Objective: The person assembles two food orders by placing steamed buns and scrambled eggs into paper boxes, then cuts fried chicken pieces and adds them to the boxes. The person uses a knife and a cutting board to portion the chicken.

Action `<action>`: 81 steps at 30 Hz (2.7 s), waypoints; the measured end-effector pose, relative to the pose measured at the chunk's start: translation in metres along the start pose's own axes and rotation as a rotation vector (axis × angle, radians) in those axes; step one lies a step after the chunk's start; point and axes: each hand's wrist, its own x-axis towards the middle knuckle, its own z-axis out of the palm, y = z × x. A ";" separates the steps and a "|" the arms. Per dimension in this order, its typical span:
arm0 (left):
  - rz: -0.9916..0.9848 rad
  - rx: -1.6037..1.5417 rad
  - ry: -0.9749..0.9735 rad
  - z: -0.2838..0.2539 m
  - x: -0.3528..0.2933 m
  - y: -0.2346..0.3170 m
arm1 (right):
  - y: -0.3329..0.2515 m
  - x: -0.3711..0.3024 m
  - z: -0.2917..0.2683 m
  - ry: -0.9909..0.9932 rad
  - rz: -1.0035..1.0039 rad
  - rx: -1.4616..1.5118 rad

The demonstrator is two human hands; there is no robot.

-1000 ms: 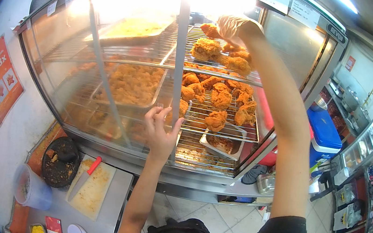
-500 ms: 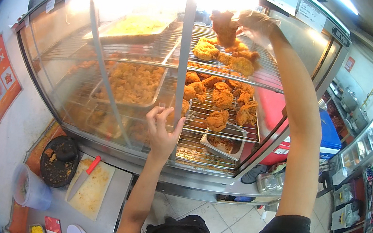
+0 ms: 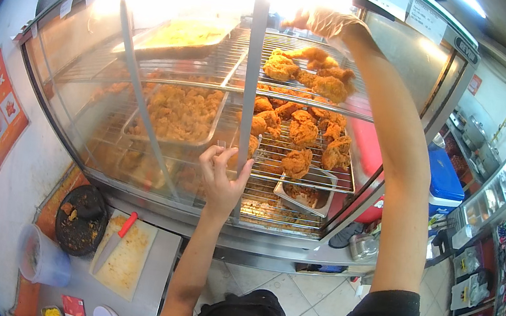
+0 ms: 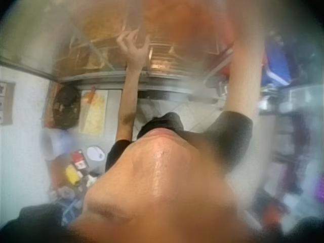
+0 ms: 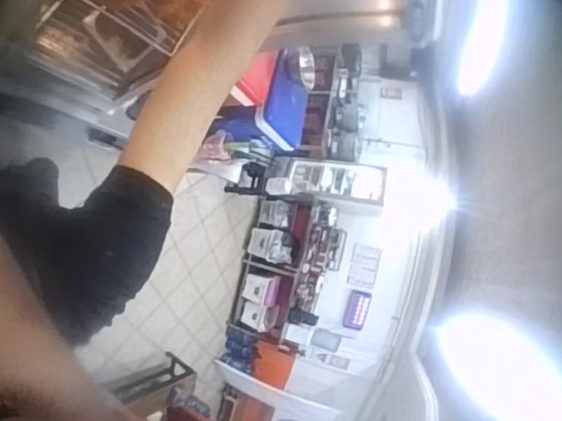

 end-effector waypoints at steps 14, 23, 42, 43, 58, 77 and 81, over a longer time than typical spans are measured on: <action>-0.047 -0.032 -0.024 -0.002 -0.001 0.002 | -0.045 -0.045 0.030 -0.156 -0.026 0.130; -0.034 -0.035 -0.005 0.000 -0.002 -0.001 | 0.050 -0.010 -0.001 -0.009 -0.088 0.197; -0.092 -0.078 -0.018 0.001 -0.001 0.008 | 0.081 -0.075 0.039 -0.124 0.296 0.528; -0.081 -0.075 -0.017 0.000 -0.001 0.008 | 0.090 -0.071 0.042 -0.106 0.234 0.638; -0.078 -0.060 -0.009 -0.001 0.000 0.007 | 0.061 -0.089 0.012 0.225 0.359 0.062; -0.108 -0.078 -0.047 0.001 -0.006 0.004 | 0.088 0.039 0.057 0.180 -0.386 -0.190; -0.125 -0.088 -0.070 0.001 -0.008 0.001 | 0.139 0.047 0.065 -0.107 0.127 -0.198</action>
